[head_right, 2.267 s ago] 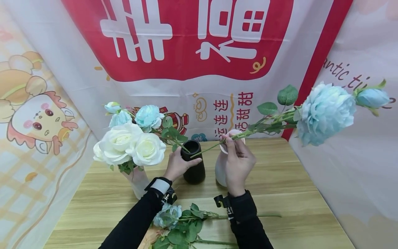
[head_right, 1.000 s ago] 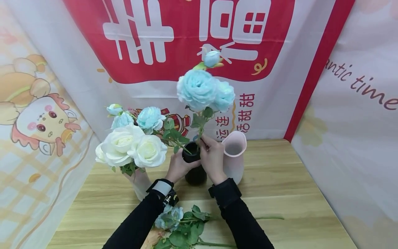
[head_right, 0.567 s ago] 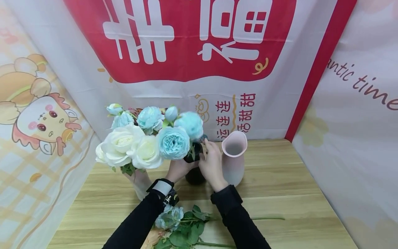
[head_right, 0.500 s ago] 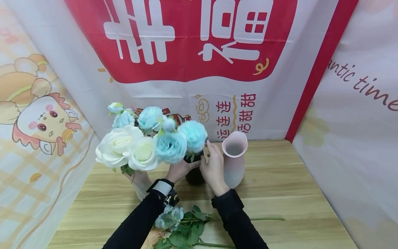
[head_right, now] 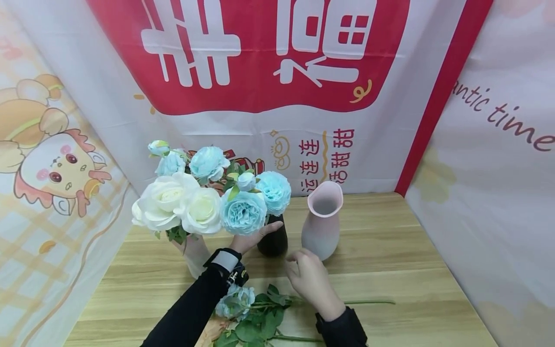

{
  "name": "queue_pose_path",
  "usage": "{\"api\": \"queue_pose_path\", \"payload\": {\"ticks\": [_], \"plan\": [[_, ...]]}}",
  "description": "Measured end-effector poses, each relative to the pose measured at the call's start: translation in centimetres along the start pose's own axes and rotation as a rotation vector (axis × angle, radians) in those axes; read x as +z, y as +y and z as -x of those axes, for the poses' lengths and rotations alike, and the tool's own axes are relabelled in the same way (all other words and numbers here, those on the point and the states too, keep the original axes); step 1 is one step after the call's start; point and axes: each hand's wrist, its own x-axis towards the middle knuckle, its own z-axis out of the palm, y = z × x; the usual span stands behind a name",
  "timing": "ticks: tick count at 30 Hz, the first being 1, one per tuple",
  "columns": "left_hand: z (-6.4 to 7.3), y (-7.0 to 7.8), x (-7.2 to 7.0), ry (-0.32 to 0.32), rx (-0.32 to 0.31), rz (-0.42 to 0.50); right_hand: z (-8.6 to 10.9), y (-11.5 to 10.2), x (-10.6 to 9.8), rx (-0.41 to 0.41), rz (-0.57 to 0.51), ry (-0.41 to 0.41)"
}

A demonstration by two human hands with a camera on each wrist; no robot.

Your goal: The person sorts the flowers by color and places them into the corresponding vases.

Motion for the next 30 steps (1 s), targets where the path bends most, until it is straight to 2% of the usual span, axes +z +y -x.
{"api": "queue_pose_path", "payload": {"ticks": [2,4,6,8,13,17,25,30], "plan": [[-0.2,1.4,-0.5,-0.013,-0.031,-0.019,0.7,0.9,0.0,0.001,0.08,-0.072],[-0.1,2.2,-0.9,-0.04,-0.081,-0.067,1.4,1.9,0.1,-0.025,0.153,-0.105],[0.0,2.6,-1.0,-0.067,-0.119,-0.098,2.1,3.0,0.2,-0.054,0.218,-0.132],[-0.1,2.8,-1.1,-0.078,-0.141,-0.085,2.6,4.1,0.3,-0.109,0.279,-0.146],[-0.3,3.1,-1.1,-0.086,-0.112,-0.067,3.5,6.2,0.5,-0.246,0.384,-0.169],[-0.3,3.2,-1.3,-0.081,-0.114,-0.047,3.9,7.1,1.1,-0.32,0.45,-0.172],[0.2,3.4,-1.8,-0.058,-0.128,-0.075,4.5,7.3,2.3,-0.294,0.511,-0.215],[-0.5,3.7,-1.7,-0.034,-0.077,-0.019,4.7,7.3,2.3,-0.305,0.504,-0.239]]}}
